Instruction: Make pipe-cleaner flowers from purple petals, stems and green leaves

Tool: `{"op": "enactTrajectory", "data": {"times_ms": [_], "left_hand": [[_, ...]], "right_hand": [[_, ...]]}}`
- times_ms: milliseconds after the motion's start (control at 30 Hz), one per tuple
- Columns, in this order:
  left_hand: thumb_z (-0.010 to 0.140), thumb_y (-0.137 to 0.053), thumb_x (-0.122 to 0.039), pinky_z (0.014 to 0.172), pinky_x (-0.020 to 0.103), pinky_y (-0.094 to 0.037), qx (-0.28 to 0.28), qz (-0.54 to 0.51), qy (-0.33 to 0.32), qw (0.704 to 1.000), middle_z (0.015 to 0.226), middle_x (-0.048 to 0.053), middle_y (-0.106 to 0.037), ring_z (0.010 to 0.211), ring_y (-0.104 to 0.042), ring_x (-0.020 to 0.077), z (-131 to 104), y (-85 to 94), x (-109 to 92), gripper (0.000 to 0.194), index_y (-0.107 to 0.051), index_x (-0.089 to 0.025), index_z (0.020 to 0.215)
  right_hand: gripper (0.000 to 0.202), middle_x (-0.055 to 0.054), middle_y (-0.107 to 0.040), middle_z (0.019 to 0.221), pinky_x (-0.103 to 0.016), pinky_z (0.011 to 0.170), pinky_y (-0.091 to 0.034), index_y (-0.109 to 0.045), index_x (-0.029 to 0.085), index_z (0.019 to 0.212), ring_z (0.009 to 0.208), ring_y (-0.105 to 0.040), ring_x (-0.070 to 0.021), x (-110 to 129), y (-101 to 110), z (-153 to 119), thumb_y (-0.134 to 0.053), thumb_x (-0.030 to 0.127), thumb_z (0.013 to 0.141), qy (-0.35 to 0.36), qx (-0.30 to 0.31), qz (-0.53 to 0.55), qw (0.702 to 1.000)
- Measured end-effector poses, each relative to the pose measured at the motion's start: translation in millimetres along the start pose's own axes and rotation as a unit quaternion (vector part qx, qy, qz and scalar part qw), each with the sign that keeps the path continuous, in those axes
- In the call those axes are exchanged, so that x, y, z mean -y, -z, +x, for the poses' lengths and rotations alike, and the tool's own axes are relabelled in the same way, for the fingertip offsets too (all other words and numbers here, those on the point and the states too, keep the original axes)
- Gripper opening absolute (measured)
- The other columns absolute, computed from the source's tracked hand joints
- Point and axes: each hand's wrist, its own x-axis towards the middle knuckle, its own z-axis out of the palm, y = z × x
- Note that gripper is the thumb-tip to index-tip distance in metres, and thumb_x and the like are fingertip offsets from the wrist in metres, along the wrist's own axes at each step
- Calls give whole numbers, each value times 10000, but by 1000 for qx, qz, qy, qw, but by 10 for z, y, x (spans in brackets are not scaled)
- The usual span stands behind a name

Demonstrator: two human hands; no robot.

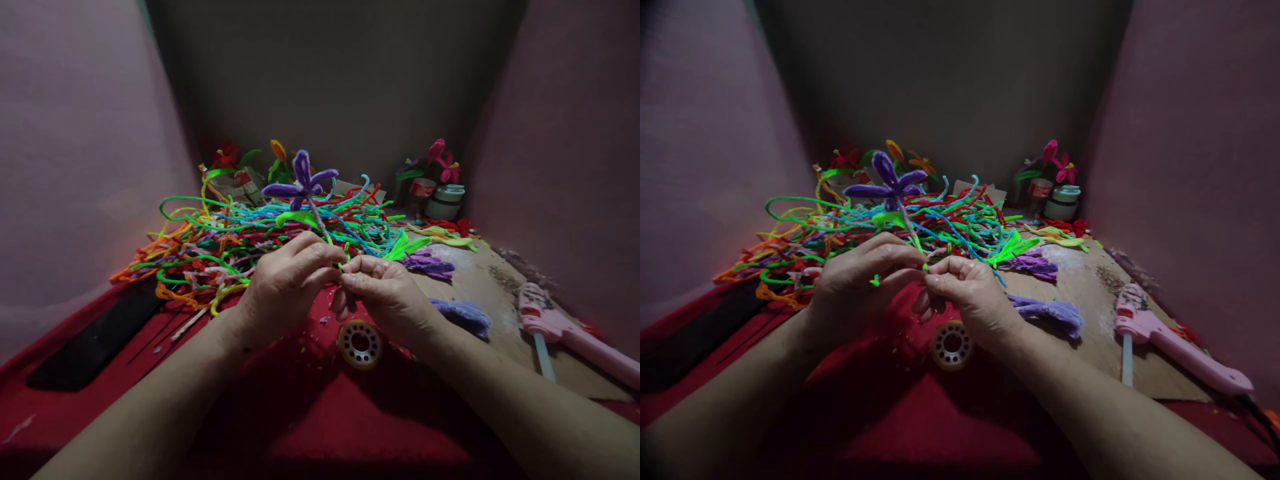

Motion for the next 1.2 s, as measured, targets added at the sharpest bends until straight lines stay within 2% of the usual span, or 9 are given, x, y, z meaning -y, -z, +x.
{"op": "enactTrajectory", "data": {"times_ms": [167,233,300,433,533,600,1000,1100,1200], "left_hand": [[799,-527,-135,639,187,-431,-1,13,-18,1000,780,25,-590,702,-553,91,-20,-33,-9,104,-615,-172,758],[783,-542,-138,626,194,-426,-31,-21,43,998,736,18,-585,674,-545,95,-23,-63,-73,86,-601,-163,726],[767,-557,-148,586,198,-416,-54,-90,161,981,680,5,-576,615,-530,91,-20,-96,-147,74,-589,-154,700],[725,-605,-183,469,196,-365,-37,-331,383,862,526,-34,-510,464,-456,68,0,-128,-211,107,-555,-144,639],[694,-647,-194,478,204,-372,-6,-453,434,779,496,-42,-484,462,-462,73,14,-123,-195,125,-540,-143,656],[670,-671,-170,477,201,-379,-20,-481,440,758,499,-52,-483,457,-464,70,20,-122,-195,147,-528,-150,701],[681,-595,-114,452,203,-426,-72,-411,390,821,635,-6,-637,473,-556,97,40,-93,-217,158,-542,-148,827],[681,-643,-167,454,180,-406,-55,-424,413,804,624,1,-614,484,-529,72,29,-81,-126,118,-595,-121,779],[652,-697,-189,431,168,-384,-19,-474,445,759,623,-3,-596,471,-507,55,14,-99,-39,173,-639,-113,796]], "right_hand": [[96,-9,-657,583,-258,568,-409,-531,165,747,516,-589,-121,5,-27,-23,-590,230,786,-6,-2,-28,1000],[110,-4,-659,584,-258,570,-409,-523,168,742,512,-582,-114,10,-61,-30,-591,242,785,5,-15,-41,999],[125,2,-654,575,-256,567,-410,-518,170,728,509,-576,-110,10,-96,-35,-592,254,783,17,-35,-58,998],[109,11,-642,573,-267,584,-447,-509,175,725,533,-587,-116,-3,-133,-45,-589,234,768,39,-70,-85,993],[90,5,-640,596,-271,587,-467,-509,173,736,544,-590,-115,-16,-136,-59,-585,216,759,59,-86,-126,987],[83,-6,-642,619,-280,592,-475,-510,170,741,563,-600,-122,-22,-137,-68,-575,216,763,65,-87,-148,983],[98,8,-629,577,-276,560,-468,-511,178,704,519,-591,-129,22,-133,-79,-584,231,744,28,-107,-91,990],[99,1,-639,557,-284,558,-468,-506,175,712,501,-591,-134,38,-133,-84,-576,229,759,23,-99,-74,992],[98,-7,-654,562,-272,550,-462,-521,167,723,487,-584,-124,30,-123,-79,-573,230,777,27,-78,-58,995]]}}
